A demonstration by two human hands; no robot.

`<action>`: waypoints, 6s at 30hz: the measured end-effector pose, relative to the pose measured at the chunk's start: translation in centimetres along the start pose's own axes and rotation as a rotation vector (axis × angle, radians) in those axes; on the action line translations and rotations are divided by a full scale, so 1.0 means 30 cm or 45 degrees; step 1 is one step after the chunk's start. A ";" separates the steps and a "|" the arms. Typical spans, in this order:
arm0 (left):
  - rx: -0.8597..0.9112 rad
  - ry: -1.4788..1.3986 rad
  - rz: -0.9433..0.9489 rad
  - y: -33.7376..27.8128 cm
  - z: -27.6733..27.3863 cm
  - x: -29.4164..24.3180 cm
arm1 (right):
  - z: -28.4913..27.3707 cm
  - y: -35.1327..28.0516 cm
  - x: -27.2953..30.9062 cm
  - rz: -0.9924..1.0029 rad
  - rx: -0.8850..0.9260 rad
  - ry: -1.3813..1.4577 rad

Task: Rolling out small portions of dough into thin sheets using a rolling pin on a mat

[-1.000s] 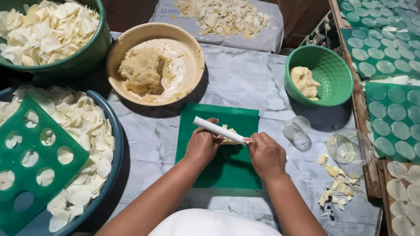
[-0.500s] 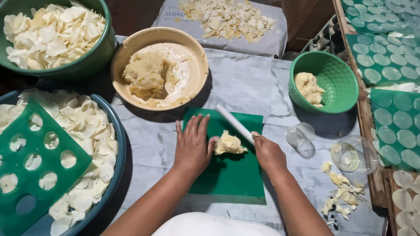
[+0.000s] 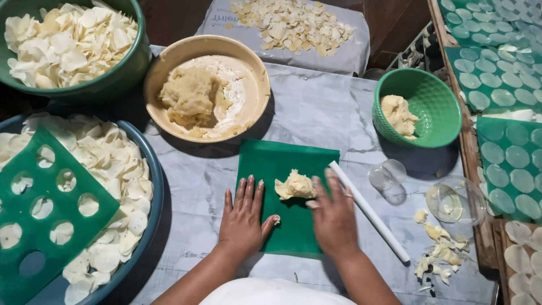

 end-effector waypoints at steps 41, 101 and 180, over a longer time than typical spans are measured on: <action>0.047 -0.122 0.011 0.018 -0.024 -0.005 | 0.170 0.075 0.195 -0.189 0.155 -0.206; 0.127 -0.369 -0.052 -0.008 -0.011 0.020 | 0.033 -0.330 -0.333 0.465 0.481 -0.286; 0.450 -0.470 -0.213 0.426 0.079 -0.089 | 0.324 0.067 -0.434 0.368 0.338 -0.131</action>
Point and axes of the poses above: each hand's wrist, its own y-axis towards the middle knuckle, its own z-axis out of the palm, x = y × z, the point moved 9 cm from there along y, towards the middle knuckle
